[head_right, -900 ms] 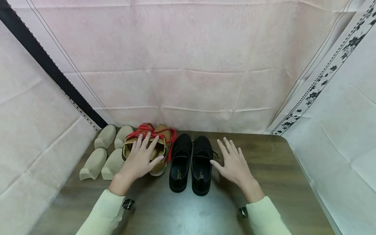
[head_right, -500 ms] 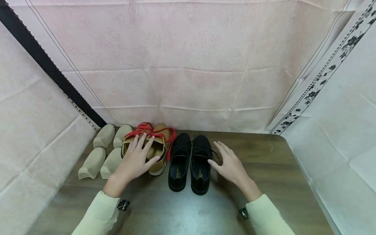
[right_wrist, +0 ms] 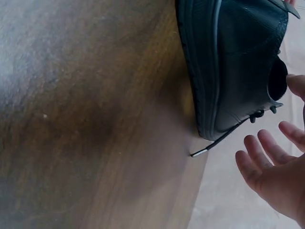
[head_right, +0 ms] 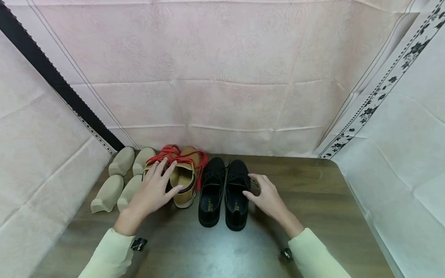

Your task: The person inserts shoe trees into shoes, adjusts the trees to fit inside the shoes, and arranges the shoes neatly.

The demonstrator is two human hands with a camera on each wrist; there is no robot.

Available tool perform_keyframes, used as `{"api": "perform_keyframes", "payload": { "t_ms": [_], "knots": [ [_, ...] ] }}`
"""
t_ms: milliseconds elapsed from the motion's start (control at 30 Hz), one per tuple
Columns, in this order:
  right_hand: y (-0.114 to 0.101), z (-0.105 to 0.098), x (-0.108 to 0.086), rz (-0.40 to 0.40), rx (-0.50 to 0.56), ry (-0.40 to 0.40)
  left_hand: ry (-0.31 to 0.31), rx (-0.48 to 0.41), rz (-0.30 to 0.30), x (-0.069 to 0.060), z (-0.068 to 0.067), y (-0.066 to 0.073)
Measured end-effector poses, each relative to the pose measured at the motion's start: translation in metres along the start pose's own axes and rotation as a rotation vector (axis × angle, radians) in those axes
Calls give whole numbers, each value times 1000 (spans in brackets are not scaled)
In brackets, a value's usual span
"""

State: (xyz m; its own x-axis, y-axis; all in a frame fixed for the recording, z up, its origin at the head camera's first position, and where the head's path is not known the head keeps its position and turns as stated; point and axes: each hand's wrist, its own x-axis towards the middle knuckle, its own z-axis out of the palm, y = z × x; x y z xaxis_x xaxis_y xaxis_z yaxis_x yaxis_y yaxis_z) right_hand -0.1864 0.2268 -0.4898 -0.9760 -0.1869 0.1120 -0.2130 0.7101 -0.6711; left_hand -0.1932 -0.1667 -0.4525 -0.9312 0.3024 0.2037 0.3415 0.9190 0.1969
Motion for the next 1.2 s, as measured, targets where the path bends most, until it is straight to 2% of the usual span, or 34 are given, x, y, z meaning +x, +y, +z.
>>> {"api": "perform_keyframes", "payload": {
  "t_ms": [333, 500, 767, 900, 1033, 1200],
  "knots": [
    [3, 7, 3, -54, 74, 57, 45, -7, 3, -3, -11, -5],
    [2, 10, 5, -78, 74, 87, 68, -30, 19, -4, -14, -10],
    [5, 18, 6, -93, 46, 152, 59, -111, -18, -12, -20, -13],
    [5, 21, 7, -127, 49, 180, 77, -100, -20, -15, -24, -16],
    [4, 22, 7, -154, 60, 188, 96, -90, -18, -19, -28, -22],
    [4, 22, 8, -150, 50, 185, 102, -131, -33, -24, -28, -31]
  ]
}}
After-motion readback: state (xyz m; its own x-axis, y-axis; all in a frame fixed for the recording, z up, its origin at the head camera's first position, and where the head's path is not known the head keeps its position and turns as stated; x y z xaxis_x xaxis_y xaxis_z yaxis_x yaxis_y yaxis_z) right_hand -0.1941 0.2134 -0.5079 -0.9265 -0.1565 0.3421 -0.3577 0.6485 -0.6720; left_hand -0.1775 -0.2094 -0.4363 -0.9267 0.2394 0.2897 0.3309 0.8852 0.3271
